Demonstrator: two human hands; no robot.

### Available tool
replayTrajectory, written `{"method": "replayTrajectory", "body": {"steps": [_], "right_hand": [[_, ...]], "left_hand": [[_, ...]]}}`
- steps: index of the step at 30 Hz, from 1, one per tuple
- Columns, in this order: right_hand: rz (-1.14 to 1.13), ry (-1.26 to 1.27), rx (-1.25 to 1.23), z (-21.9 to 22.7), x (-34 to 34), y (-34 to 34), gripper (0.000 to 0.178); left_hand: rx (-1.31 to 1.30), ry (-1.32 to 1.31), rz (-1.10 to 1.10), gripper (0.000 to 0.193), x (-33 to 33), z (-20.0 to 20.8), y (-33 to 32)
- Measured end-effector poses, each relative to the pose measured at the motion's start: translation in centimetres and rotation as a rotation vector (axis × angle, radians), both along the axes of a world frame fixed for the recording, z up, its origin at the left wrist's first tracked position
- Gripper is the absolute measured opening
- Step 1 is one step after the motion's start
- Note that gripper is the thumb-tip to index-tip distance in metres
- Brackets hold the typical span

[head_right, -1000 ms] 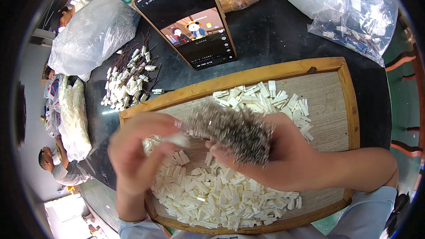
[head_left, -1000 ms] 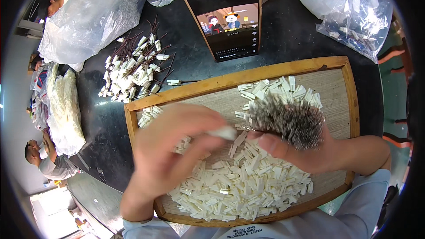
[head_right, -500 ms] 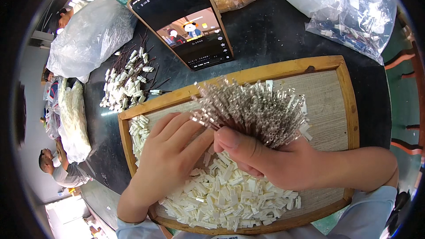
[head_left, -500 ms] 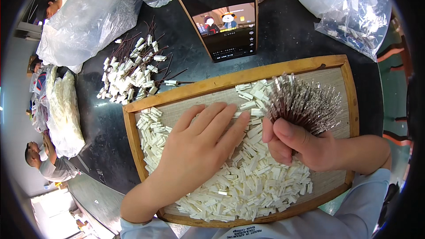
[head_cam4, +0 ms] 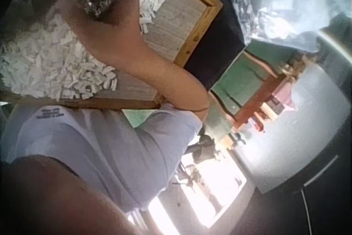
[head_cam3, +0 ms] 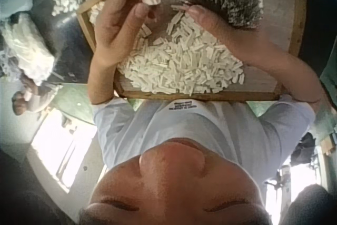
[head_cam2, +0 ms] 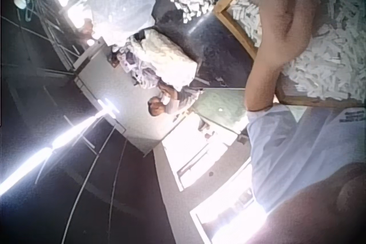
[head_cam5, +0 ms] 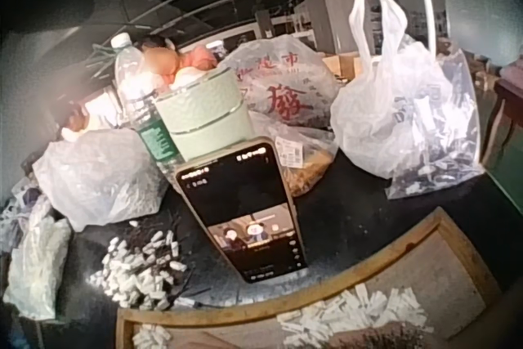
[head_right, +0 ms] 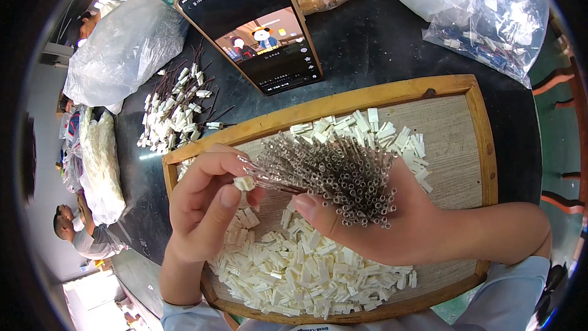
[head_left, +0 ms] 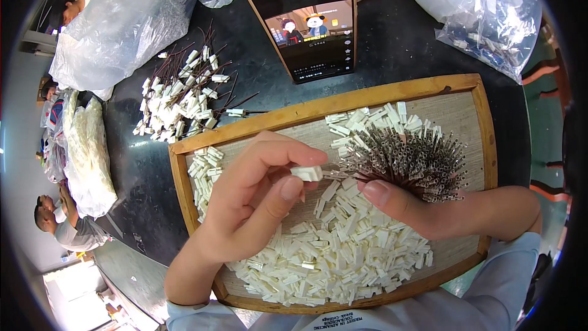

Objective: The person attaches plastic connector housings to wire terminals by holding a bundle of wires and repeatedly inserting the terminal ends into the plastic housings by hand.

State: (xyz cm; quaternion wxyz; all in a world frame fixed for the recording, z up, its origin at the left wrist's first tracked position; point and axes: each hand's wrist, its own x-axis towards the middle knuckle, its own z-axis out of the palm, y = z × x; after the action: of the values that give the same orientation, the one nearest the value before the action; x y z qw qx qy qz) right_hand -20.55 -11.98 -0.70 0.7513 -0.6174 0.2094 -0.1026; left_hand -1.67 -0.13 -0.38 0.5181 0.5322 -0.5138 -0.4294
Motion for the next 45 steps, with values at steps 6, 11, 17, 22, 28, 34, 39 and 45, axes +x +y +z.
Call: {"method": "replayTrajectory", "body": {"steps": [6,11,17,22,28,34,39,45], "right_hand": [[0.006,0.010,0.030,-0.1,0.4,0.2,0.016],[-0.034,-0.004,0.104,-0.5,0.4,0.3,0.016],[-0.010,0.044,0.103,-0.3,0.4,0.2,0.017],[-0.033,0.112,0.168,0.6,0.9,-0.1,0.018],[0.063,-0.052,-0.089,-0.2,0.6,0.1,0.020],[-0.108,-0.054,-0.010,-0.1,0.9,0.3,0.017],[-0.077,0.076,0.071,0.7,0.8,-0.8,0.018],[-0.092,0.041,0.086,0.9,0.6,-0.3,0.018]], "left_hand": [[-0.020,-0.015,-0.035,0.021,-0.1,0.0,0.0],[-0.024,-0.114,-0.094,0.021,0.5,0.0,0.2],[-0.064,-0.184,-0.083,0.020,0.5,0.0,-0.1],[-0.165,-0.539,-0.031,0.018,-0.6,1.0,-0.3],[-0.134,-0.540,-0.076,0.025,-0.7,2.0,0.0],[-0.304,-0.687,0.278,0.021,2.9,1.1,-0.1],[-0.260,-1.269,0.413,0.029,1.4,1.8,-0.7],[-0.235,-1.107,-0.180,0.029,-1.2,-0.9,-1.2]]}}
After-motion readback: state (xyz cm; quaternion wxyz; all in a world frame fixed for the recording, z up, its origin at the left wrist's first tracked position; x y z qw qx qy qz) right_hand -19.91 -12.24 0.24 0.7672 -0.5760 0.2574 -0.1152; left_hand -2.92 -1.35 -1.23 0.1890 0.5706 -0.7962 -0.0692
